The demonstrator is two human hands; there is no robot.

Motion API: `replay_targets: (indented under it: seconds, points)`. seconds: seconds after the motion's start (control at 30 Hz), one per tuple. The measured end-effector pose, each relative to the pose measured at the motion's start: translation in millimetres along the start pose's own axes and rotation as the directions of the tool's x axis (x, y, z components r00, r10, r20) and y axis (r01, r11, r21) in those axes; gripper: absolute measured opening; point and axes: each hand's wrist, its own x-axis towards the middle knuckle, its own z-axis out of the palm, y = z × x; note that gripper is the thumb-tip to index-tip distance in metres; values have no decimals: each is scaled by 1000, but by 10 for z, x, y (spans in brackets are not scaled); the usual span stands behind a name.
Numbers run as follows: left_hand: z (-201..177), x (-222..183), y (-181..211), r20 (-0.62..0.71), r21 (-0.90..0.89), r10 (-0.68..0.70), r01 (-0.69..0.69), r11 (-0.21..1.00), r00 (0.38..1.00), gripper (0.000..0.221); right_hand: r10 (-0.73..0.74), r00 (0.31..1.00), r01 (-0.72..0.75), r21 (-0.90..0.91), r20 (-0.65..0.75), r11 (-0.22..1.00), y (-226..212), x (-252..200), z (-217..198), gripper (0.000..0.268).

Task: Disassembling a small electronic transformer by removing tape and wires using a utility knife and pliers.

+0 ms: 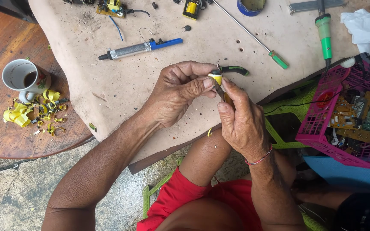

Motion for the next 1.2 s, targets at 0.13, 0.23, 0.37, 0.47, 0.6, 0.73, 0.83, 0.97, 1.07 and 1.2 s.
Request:
replay_targets:
  seconds: [0.13,0.23,0.37,0.47,0.6,0.73,0.83,0.97,1.07,1.2]
  points:
    - [23,3,-22,-12,32,26,-26,999,1000,28,13,1000,-12,30,-10,999,-17,46,-2,43]
    - [89,-54,-4,9,34,4,-4,999,1000,29,21,999,-19,36,-45,999,-77,76,-36,36]
    - [94,-22,17,38,-23,74,-73,997,997,27,52,999,-53,168,11,984,-183,131,-159,41]
    - [112,-26,63,66,-26,80,-78,997,995,28,69,996,-81,216,63,973,-226,108,-210,45]
    - [134,-31,89,105,39,78,-83,996,991,31,80,994,-91,173,69,981,-253,114,-239,48]
    - [112,-28,105,84,132,79,-90,987,993,33,81,993,-91,130,82,987,-233,113,-211,48]
    - [104,-2,41,69,107,63,-70,992,996,33,70,992,-85,153,103,984,-217,101,-240,49]
    - [26,-1,-27,63,89,92,-98,991,994,30,49,994,-64,158,101,985,-204,119,-205,48]
    - [-17,27,-129,89,43,116,-120,992,989,30,66,995,-78,176,74,981,-174,105,-147,45]
    - [-1,77,-242,88,-18,141,-139,990,986,27,10,1000,-16,227,27,974,-115,96,-97,42]
